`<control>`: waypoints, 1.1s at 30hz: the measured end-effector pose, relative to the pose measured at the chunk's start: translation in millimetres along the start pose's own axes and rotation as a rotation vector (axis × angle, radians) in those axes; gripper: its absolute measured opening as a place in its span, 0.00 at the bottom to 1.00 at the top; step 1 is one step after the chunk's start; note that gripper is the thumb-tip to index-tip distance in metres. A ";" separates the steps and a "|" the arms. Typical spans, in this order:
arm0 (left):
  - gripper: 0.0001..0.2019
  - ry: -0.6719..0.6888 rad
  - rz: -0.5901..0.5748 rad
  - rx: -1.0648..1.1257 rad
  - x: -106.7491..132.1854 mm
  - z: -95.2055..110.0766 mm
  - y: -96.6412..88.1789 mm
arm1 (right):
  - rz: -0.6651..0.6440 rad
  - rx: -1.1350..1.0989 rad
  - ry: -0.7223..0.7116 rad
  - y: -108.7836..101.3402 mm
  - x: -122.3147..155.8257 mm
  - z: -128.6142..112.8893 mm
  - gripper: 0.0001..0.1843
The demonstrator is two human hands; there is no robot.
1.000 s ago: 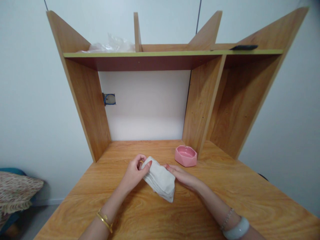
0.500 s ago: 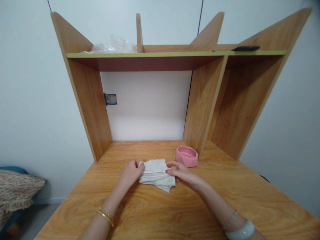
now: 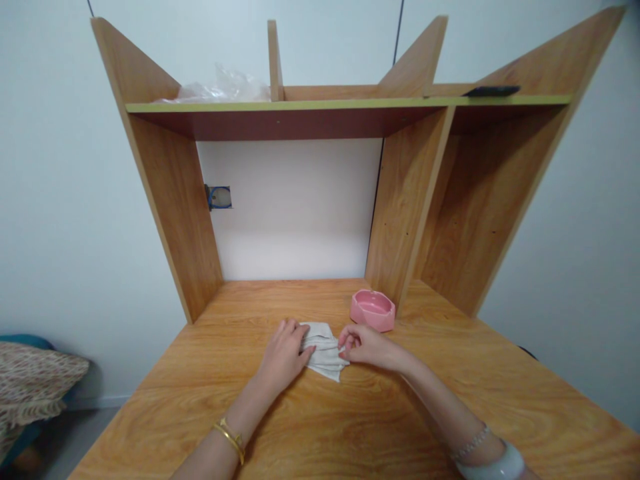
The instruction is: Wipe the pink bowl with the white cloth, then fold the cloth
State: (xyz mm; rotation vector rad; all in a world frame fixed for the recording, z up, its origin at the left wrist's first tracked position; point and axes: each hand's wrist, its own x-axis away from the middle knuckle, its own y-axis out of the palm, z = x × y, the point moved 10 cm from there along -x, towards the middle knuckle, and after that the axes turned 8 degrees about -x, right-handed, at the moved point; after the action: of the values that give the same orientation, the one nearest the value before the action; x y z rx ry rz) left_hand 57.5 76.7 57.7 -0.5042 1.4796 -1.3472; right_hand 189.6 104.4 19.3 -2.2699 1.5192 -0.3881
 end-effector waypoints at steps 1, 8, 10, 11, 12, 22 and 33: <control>0.10 -0.015 -0.007 0.016 -0.8 -3.0 2.5 | -0.032 0.032 0.015 3.8 2.2 -1.2 0.09; 0.10 -0.075 0.205 0.243 -2.2 -14.6 -22.0 | -0.110 0.211 0.035 10.9 8.7 -2.8 0.13; 0.11 -0.007 0.219 0.250 0.0 -3.7 -26.6 | -0.114 0.198 -0.002 9.1 7.8 -2.7 0.13; 0.10 0.045 0.193 0.228 1.2 4.5 -25.6 | -0.101 0.193 -0.025 6.4 7.1 -2.9 0.14; 0.10 0.100 0.151 0.192 2.7 13.3 -22.8 | -0.078 0.194 -0.048 2.5 6.1 -3.1 0.14; 0.11 0.233 -0.075 0.016 7.4 24.6 -18.5 | 0.221 0.212 -0.061 -25.5 3.3 -9.2 0.16; 0.07 -0.157 -0.191 -0.111 4.2 -41.5 -10.9 | 0.059 0.208 0.139 5.5 4.9 -0.7 0.09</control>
State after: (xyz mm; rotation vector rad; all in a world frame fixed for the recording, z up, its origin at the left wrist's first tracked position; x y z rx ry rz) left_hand 16.4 89.8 59.5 -0.8219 1.4090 -1.3429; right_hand 186.6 97.9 17.5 -2.0696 1.5305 -0.6664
